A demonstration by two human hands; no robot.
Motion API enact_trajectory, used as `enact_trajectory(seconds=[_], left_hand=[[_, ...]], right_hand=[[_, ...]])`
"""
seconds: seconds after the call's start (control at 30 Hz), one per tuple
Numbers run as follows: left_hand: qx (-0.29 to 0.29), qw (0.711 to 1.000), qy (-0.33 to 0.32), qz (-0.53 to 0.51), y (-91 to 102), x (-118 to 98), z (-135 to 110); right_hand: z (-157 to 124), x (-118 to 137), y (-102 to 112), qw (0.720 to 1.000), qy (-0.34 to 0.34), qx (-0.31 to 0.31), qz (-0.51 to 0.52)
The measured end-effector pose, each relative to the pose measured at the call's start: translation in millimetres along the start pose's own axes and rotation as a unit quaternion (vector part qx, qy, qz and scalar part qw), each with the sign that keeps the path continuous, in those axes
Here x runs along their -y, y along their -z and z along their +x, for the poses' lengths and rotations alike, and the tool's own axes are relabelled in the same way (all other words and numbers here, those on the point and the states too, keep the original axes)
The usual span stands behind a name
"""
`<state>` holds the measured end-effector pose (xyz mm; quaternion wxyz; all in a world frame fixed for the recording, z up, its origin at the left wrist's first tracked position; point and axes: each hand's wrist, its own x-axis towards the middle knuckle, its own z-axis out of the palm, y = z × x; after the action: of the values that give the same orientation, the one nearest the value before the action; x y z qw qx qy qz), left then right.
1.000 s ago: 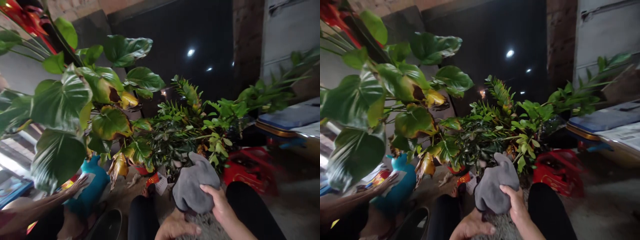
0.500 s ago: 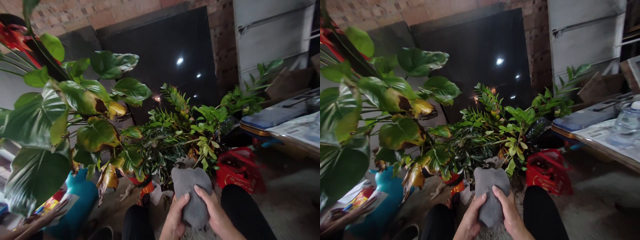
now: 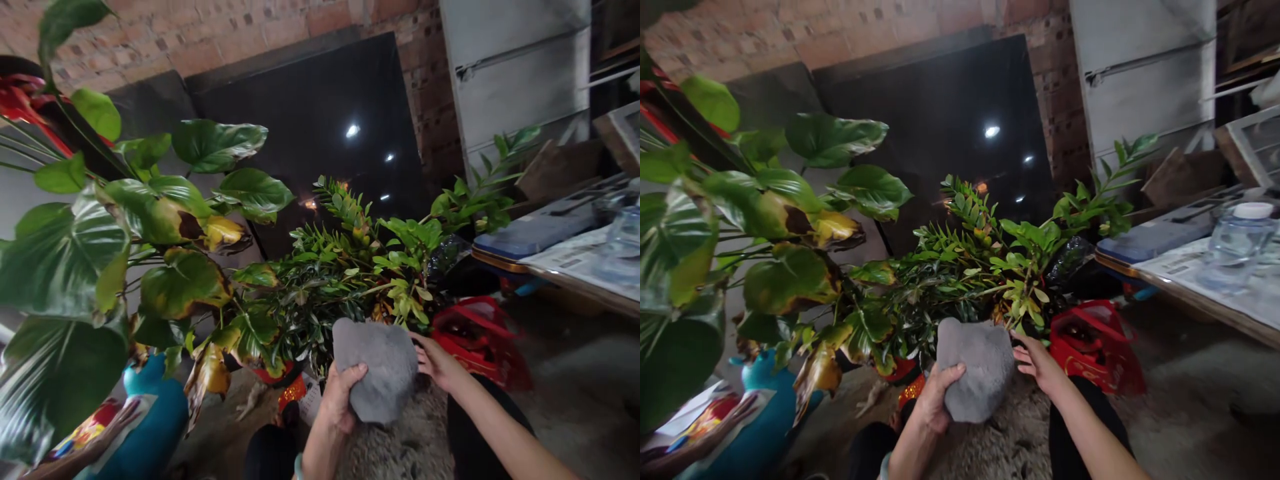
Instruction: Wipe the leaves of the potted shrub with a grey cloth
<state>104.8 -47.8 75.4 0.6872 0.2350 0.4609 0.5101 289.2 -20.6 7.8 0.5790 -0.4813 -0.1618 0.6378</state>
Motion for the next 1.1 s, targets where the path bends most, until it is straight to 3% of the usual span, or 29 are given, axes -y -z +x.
enact_trajectory(seconds=[0.17,0.27,0.37,0.43,0.5,0.57,0.63,0.73,0.8,0.87,0.93,1.03,1.1], left_hand=[[0.031,0.991,-0.127,0.003,-34.5,-53.3,19.5],[0.008,0.988,-0.156,0.017,-33.5,-46.3,35.1],[-0.050,0.995,-0.082,0.035,-9.1,-11.4,38.0],[-0.088,0.995,0.009,0.046,10.1,9.1,30.9],[-0.095,0.992,0.067,0.042,20.4,14.4,21.1],[-0.084,0.994,0.073,0.017,16.3,0.9,14.3],[-0.068,0.996,0.045,-0.018,-0.1,-25.7,14.4],[-0.027,0.995,-0.065,-0.064,-30.7,-63.2,26.3],[-0.025,0.991,-0.111,-0.073,-43.1,-69.4,36.5],[-0.039,0.993,-0.088,-0.063,-43.5,-56.3,42.5],[-0.054,0.998,-0.014,-0.041,-32.7,-30.2,40.7],[-0.073,0.991,0.113,-0.007,-10.3,5.1,25.1],[-0.075,0.985,0.153,0.000,-3.8,10.0,13.2]], right_hand=[[14.3,-5.3,-18.7,0.999,-0.001,0.036,0.039],[13.6,-2.7,-27.7,0.992,0.001,0.088,0.090],[14.0,-2.3,-27.6,0.984,-0.007,0.118,0.134],[14.9,-3.8,-23.4,0.986,-0.023,0.089,0.137],[15.7,-4.9,-17.9,0.989,-0.041,0.053,0.131],[15.8,-4.3,-13.2,0.990,-0.049,0.040,0.123],[15.0,-2.3,-10.8,0.991,-0.050,0.046,0.116],[13.4,-0.2,-11.8,0.989,-0.048,0.069,0.119],[13.8,-0.9,-13.6,0.986,-0.044,0.088,0.131],[16.5,-3.7,-14.1,0.984,-0.040,0.101,0.139],[21.2,-7.8,-12.1,0.984,-0.041,0.105,0.135],[28.5,-13.8,-5.2,0.987,-0.049,0.096,0.123],[30.5,-15.4,0.0,0.987,-0.048,0.090,0.121]])
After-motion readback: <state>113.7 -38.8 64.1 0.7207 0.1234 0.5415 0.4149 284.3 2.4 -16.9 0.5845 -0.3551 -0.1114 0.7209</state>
